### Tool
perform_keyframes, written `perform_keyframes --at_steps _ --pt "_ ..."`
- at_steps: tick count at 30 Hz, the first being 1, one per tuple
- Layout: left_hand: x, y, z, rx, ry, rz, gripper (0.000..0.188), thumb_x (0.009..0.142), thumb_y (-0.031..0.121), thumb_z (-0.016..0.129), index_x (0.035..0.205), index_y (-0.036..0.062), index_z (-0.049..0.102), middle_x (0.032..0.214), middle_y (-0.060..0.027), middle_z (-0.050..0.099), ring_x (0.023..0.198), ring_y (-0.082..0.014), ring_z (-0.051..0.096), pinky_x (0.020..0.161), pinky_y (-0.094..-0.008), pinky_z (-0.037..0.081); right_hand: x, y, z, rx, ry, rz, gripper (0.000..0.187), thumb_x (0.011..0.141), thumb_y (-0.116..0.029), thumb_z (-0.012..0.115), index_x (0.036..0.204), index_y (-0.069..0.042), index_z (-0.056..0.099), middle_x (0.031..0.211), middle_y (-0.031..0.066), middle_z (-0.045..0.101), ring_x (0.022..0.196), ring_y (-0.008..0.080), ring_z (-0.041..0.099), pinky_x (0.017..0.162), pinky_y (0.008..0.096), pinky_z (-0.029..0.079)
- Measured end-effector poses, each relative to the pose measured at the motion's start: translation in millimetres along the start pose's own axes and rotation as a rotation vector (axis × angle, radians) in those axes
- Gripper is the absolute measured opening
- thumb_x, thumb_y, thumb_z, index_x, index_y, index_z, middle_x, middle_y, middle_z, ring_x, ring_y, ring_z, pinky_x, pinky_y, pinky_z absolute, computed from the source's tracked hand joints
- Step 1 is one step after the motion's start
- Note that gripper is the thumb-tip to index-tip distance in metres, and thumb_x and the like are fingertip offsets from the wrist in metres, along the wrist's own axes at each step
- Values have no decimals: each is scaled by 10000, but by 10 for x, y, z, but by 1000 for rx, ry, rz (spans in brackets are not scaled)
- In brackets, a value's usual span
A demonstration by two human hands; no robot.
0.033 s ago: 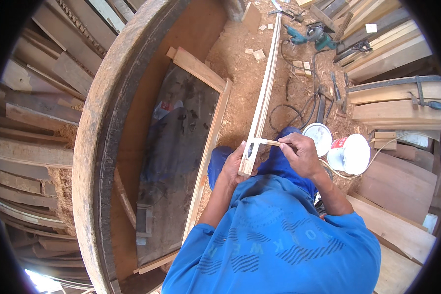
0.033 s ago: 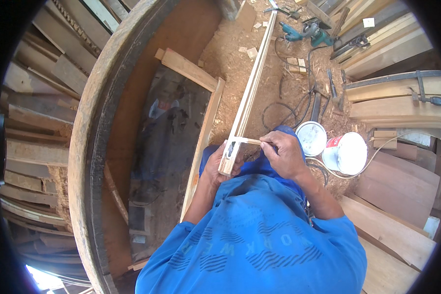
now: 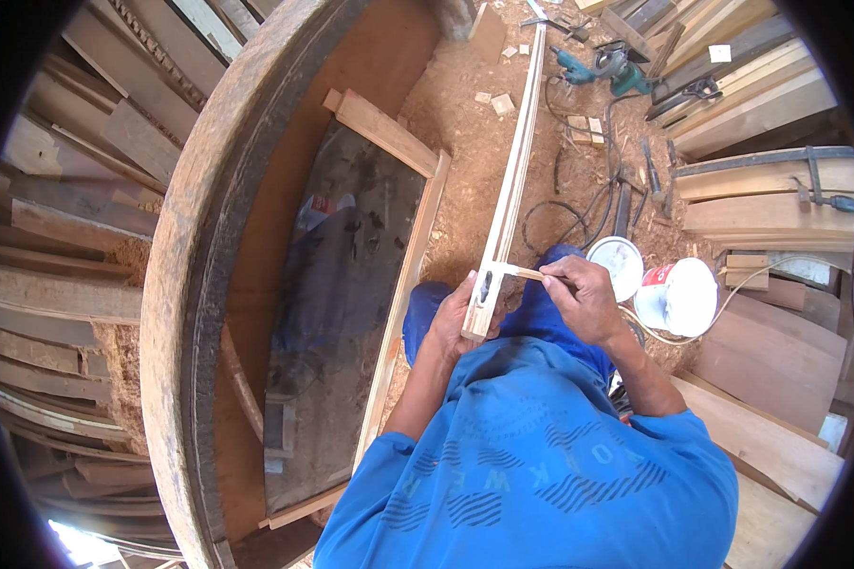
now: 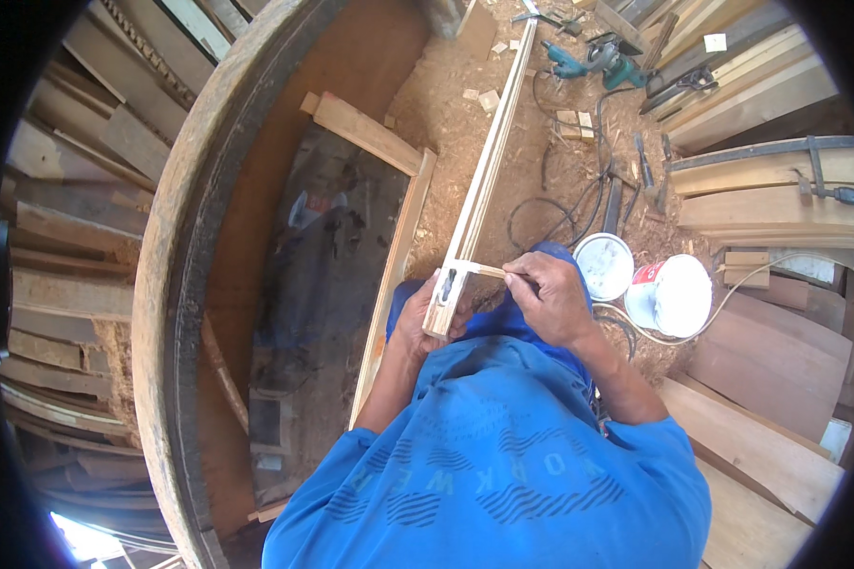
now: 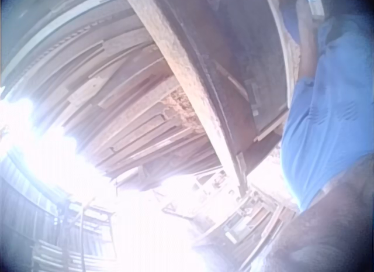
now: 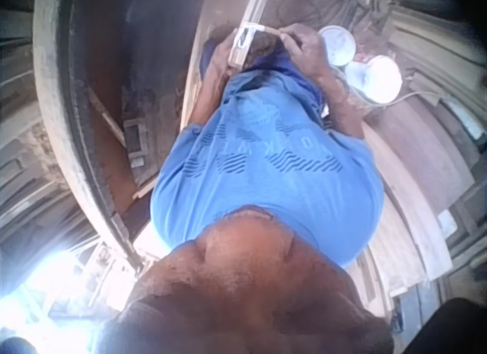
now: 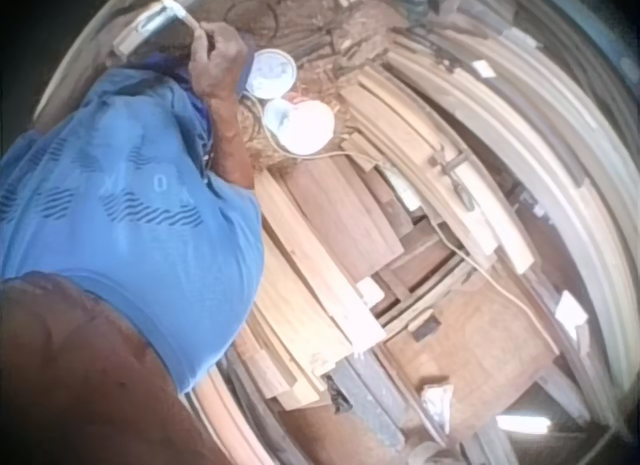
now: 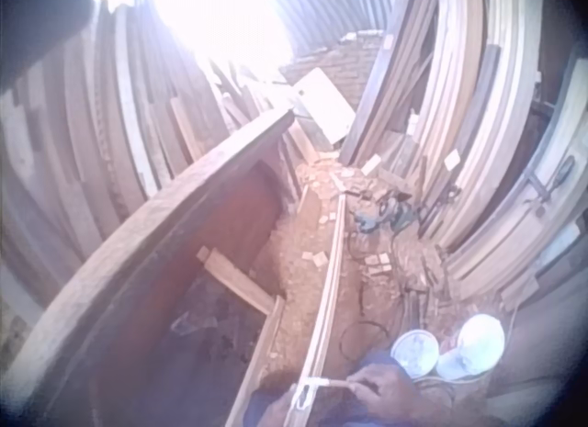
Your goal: The person scrapes a small wooden piece with a chisel and then applies glue to the edges and joints of a wooden frame and strips using a stick.
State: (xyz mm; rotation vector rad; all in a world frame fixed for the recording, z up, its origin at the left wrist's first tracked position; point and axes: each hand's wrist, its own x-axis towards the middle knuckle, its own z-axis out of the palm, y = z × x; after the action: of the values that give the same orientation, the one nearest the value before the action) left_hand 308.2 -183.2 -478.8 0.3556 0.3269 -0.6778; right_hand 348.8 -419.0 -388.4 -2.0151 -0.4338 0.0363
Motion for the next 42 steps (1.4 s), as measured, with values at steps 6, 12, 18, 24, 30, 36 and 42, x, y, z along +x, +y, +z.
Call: perform_keyframes --at_steps 6,12,18,24,30,36,42 --pt "4 12 30 -24 93 -25 531 1041 552 435 1181 77 628 772 -72 635 614 -148 604 465 -289 481 -105 -39 -185 52 -235 149 137 873 -96 645 896 22 713 811 155 685 715 289 663 645 378 503" --pt "31 23 -20 159 69 23 473 1069 471 431 1206 54 606 914 -102 685 719 -175 677 583 -322 575 68 -252 -301 -180 -171 -76 164 851 -159 659 849 -3 712 773 168 694 705 350 667 645 410 525" --pt "60 -39 46 492 187 143 454 1089 435 398 1256 36 537 1069 -95 669 897 -140 667 753 -289 581 504 -586 -53 -693 -638 -161 144 783 -108 639 838 2 714 818 245 700 821 409 713 721 496 562" --pt "34 -30 201 503 237 149 425 1104 391 367 1286 38 520 1088 -91 651 901 -152 655 770 -298 577 525 -401 -28 -618 -570 -152 140 790 -113 639 834 0 708 818 240 702 796 420 710 710 508 562" --pt "-29 77 231 555 246 143 420 1106 337 357 1365 30 481 1126 -103 640 949 -168 660 844 -331 573 546 -440 -151 -714 -482 -45 134 881 -161 611 881 -59 699 781 173 695 782 381 692 695 500 546" --pt "-444 243 246 130 42 207 482 1038 244 495 1449 10 407 1126 -135 630 851 -210 671 664 -312 587 637 -801 -106 -638 -604 -244 153 881 -163 604 930 -81 723 833 206 706 833 382 706 742 497 547" --pt "-1065 192 -97 -194 -280 211 499 972 257 488 1329 -89 461 915 -229 545 614 -256 585 414 -322 512 766 -1112 13 -399 -629 -452 135 864 -164 625 926 -94 723 835 100 714 788 361 682 727 482 529"
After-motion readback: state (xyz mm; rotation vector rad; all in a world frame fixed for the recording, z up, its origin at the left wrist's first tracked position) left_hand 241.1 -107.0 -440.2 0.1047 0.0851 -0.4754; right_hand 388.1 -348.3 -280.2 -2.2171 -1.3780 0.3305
